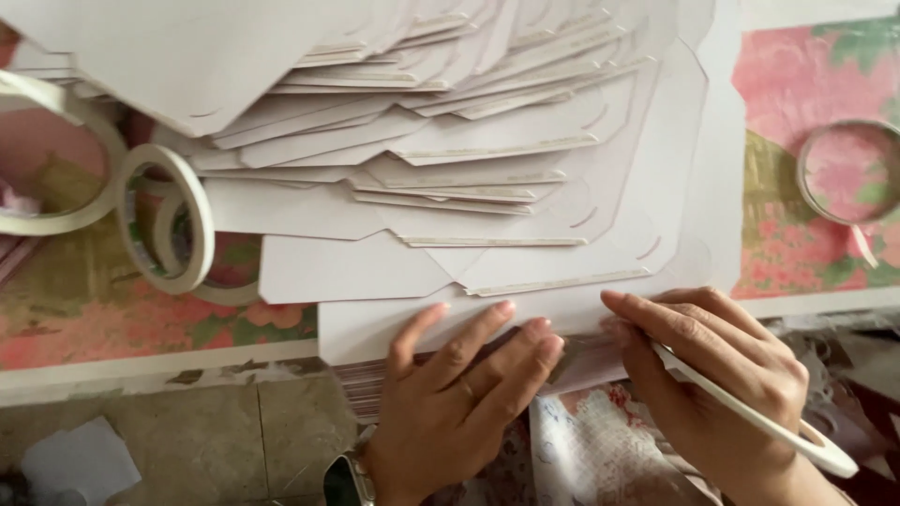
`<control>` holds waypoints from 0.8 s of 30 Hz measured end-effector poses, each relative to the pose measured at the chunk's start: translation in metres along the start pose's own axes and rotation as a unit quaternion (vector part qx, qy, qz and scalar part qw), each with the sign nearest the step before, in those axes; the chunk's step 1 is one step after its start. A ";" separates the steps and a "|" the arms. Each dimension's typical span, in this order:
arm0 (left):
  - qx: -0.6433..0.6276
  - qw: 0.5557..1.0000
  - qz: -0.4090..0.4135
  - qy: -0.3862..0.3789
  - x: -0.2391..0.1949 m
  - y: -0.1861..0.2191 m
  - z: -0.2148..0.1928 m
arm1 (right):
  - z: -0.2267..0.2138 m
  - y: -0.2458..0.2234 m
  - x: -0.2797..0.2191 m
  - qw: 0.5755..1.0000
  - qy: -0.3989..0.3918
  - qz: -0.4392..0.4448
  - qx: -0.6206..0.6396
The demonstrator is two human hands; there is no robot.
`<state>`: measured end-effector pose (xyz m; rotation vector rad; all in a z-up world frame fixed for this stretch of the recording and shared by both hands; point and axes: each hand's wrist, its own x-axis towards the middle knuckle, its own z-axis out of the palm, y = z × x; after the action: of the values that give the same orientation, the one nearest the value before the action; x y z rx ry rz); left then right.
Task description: The person sits at a table and repeatedly applies strips of clear adhesive tape to the edges of a stack of white paper cutouts. They smooth the tape down with their fingers and then lift the stack to inspect the taped edges.
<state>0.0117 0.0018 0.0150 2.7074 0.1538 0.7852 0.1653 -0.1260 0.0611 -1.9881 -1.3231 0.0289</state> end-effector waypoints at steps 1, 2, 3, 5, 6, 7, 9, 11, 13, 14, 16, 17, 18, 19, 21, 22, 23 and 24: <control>0.047 0.999 0.008 0.017 0.005 0.000 0.001 | -0.004 0.000 0.002 0.999 0.005 -0.032 -0.014; 0.039 0.999 0.012 0.017 0.006 0.000 0.002 | -0.011 0.005 -0.005 0.999 0.006 -0.026 -0.021; 0.070 0.997 0.031 0.025 0.008 -0.001 0.003 | -0.017 0.011 -0.010 0.998 0.034 0.013 -0.047; 0.101 0.993 0.048 0.034 0.009 -0.002 0.005 | -0.023 0.017 -0.015 0.994 0.060 0.051 -0.073; 0.092 0.994 0.047 0.044 0.008 -0.002 0.007 | -0.023 0.017 -0.015 0.996 0.042 0.068 -0.043; 0.085 0.994 0.047 0.052 0.007 -0.002 0.007 | -0.022 0.017 -0.015 0.996 0.024 0.083 -0.011; 0.042 0.996 0.032 0.072 -0.003 -0.002 0.012 | -0.018 0.011 -0.012 0.996 -0.005 0.080 0.033; -0.002 0.996 0.019 0.090 -0.008 -0.004 0.012 | -0.011 0.007 -0.008 0.993 -0.034 0.078 0.077; -0.004 0.995 0.036 0.091 -0.006 -0.005 0.010 | -0.005 0.005 -0.005 0.995 -0.040 0.063 0.062; -0.003 0.995 0.034 0.091 -0.008 -0.004 0.009 | -0.003 0.005 -0.004 0.995 -0.041 0.063 0.063; -0.031 0.994 0.047 0.092 -0.010 -0.004 0.010 | 0.000 0.005 -0.004 0.997 -0.041 0.047 0.040; -0.035 0.994 0.054 0.088 -0.005 -0.003 0.008 | 0.001 0.005 -0.002 0.997 -0.035 0.053 0.038; 0.023 0.997 0.038 0.056 0.001 -0.001 0.006 | 0.002 0.006 -0.001 0.999 -0.030 0.025 0.036; 0.078 0.996 0.024 0.021 0.006 0.003 0.004 | 0.002 0.007 -0.003 0.999 -0.028 0.004 0.032; 0.079 0.996 0.033 0.022 0.008 0.003 0.004 | -0.012 0.002 -0.001 1.000 -0.020 0.003 0.006; 0.089 0.995 0.033 0.028 0.009 0.003 0.004 | -0.019 -0.001 0.001 1.000 -0.018 -0.009 -0.017; 0.087 0.995 0.036 0.030 0.010 0.003 0.006 | -0.022 0.006 -0.004 1.000 -0.015 -0.009 -0.020; 0.097 0.994 0.037 0.042 0.011 0.002 0.008 | -0.025 0.012 -0.008 0.999 0.009 0.010 -0.048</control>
<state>0.0251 -0.0004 0.0146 2.8766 0.1578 0.9510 0.1810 -0.1489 0.0695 -2.0764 -1.3153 -0.0441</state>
